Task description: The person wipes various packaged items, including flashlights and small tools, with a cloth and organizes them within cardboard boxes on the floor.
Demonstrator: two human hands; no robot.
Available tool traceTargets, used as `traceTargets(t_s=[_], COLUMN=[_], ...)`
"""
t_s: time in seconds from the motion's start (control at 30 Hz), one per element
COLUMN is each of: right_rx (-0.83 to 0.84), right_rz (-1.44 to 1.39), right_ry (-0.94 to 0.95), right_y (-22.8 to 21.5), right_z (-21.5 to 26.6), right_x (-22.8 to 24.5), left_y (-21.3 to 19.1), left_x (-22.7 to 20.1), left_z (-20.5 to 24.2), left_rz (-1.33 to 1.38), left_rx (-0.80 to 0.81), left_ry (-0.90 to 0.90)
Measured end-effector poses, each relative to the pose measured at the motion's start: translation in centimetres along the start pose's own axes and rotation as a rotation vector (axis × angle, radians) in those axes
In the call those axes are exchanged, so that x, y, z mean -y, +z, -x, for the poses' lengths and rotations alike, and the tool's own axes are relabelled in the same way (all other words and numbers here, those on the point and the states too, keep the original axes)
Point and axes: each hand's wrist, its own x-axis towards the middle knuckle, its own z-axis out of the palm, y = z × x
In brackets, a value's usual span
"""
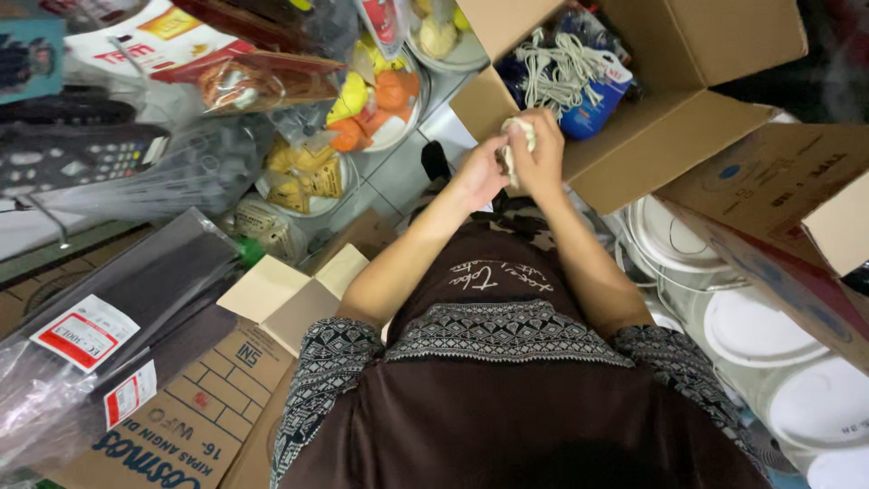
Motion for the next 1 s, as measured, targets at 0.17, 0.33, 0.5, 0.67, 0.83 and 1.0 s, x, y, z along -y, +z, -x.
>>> traceTargets(t_s=[0.17, 0.33, 0.5, 0.67, 0.83, 1.0], right_rx=[-0.103, -0.141, -0.143, -0.145, 0.016, 0.487], right_rz=[-0.054, -0.268, -0.158, -0.090, 0.463, 1.013], right_ry=[0.325, 0.432, 0.290, 0.273, 0.206, 0.457], right_y=[0.0, 1.2, 2.7, 3.5, 1.3, -1.0], right_z=[0.7, 1.4, -0.5, -4.8, -7.7, -8.6], right_x=[-6.4, -11.0, -13.6, -16.5, -19.7, -22.4], left_y=[-1.3, -3.0, -3.5, -3.7, -3.2, -1.5], left_x=[1.4, 1.9, 2.0, 1.4, 0.5, -0.1], left_z=[-1.5, -2.7, -4.1, -7.8, -10.2, -7.9], left_rz=[-0.530, -0.600, -0.605, -0.552, -0.801, -0.892], left_rx=[-0.171, -0.223, -0.261, -0.253, -0.234, -0.299], left_ry=[0.158, 0.271, 0.311, 0.468, 0.844, 0.753])
